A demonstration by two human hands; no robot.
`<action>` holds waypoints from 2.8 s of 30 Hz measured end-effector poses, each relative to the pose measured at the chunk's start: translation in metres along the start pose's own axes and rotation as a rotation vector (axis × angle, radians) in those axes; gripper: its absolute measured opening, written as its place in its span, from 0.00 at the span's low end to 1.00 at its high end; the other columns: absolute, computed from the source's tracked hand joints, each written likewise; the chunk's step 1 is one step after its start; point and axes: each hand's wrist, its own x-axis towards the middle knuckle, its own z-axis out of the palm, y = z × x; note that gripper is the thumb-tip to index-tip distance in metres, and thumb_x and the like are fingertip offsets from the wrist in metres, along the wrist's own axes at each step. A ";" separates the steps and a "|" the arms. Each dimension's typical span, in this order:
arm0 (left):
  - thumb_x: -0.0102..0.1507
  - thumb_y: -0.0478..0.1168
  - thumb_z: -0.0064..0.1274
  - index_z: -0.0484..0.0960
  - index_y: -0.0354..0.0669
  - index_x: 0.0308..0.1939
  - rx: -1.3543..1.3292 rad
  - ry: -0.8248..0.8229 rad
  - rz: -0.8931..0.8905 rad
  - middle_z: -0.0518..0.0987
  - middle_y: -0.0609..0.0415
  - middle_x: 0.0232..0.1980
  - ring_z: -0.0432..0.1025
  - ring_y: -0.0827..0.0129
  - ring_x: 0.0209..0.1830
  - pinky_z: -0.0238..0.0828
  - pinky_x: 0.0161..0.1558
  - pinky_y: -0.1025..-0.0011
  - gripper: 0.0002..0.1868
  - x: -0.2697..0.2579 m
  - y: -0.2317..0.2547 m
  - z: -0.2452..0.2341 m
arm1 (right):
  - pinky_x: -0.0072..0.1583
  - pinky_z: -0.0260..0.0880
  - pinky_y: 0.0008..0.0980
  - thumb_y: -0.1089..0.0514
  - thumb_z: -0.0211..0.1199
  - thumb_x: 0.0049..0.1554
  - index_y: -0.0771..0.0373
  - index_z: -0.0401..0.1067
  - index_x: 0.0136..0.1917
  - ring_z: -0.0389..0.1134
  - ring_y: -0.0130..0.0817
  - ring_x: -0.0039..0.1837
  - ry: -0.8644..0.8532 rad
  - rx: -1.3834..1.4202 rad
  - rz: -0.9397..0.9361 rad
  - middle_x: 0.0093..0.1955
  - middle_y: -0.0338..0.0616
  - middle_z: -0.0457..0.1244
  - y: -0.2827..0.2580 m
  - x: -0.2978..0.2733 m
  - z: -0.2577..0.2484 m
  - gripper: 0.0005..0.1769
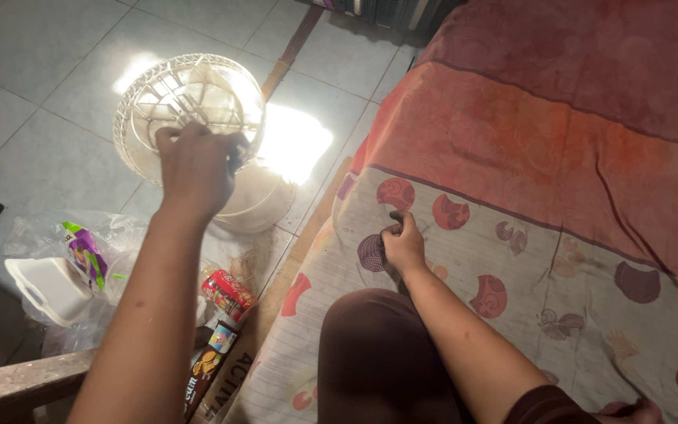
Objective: The person assembles a clear plastic tiered stand by hand, snapping together multiple curved side panels and then attaching a circular top tier. The person rotates the partially assembled structure to align and press the pieces into place, then sets the completed stand on the floor.
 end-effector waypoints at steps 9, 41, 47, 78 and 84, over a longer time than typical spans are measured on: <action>0.59 0.33 0.60 0.89 0.61 0.42 0.050 -0.005 0.035 0.85 0.64 0.38 0.72 0.65 0.52 0.53 0.64 0.54 0.13 -0.017 -0.003 -0.013 | 0.47 0.73 0.30 0.65 0.59 0.53 0.65 0.66 0.66 0.73 0.30 0.42 -0.028 0.086 0.041 0.41 0.43 0.70 -0.001 -0.001 0.000 0.25; 0.72 0.44 0.51 0.62 0.52 0.75 -1.468 0.360 -1.048 0.77 0.50 0.62 0.75 0.61 0.51 0.80 0.49 0.63 0.28 -0.026 -0.095 0.062 | 0.40 0.72 0.29 0.69 0.55 0.57 0.68 0.64 0.64 0.71 0.30 0.37 -0.064 0.274 0.114 0.39 0.46 0.67 -0.008 -0.002 -0.002 0.21; 0.73 0.48 0.43 0.74 0.45 0.63 -1.238 0.732 -1.142 0.81 0.55 0.57 0.77 0.65 0.49 0.76 0.45 0.68 0.18 -0.036 -0.069 0.112 | 0.39 0.73 0.28 0.69 0.56 0.56 0.67 0.66 0.62 0.71 0.29 0.36 -0.047 0.229 0.110 0.38 0.44 0.68 -0.011 -0.002 -0.003 0.19; 0.60 0.44 0.64 0.88 0.41 0.47 -0.356 -0.100 -0.600 0.85 0.43 0.41 0.79 0.49 0.42 0.72 0.47 0.57 0.15 0.017 -0.096 0.154 | 0.27 0.61 0.29 0.67 0.56 0.58 0.64 0.66 0.49 0.66 0.29 0.28 0.053 0.327 0.280 0.32 0.44 0.67 -0.004 0.018 0.010 0.05; 0.63 0.45 0.65 0.89 0.41 0.45 -0.278 -0.007 -0.645 0.85 0.43 0.37 0.80 0.50 0.38 0.73 0.46 0.57 0.13 0.007 -0.075 0.162 | 0.27 0.61 0.29 0.66 0.57 0.58 0.64 0.67 0.49 0.66 0.29 0.27 0.058 0.347 0.284 0.31 0.44 0.67 -0.002 0.020 0.011 0.04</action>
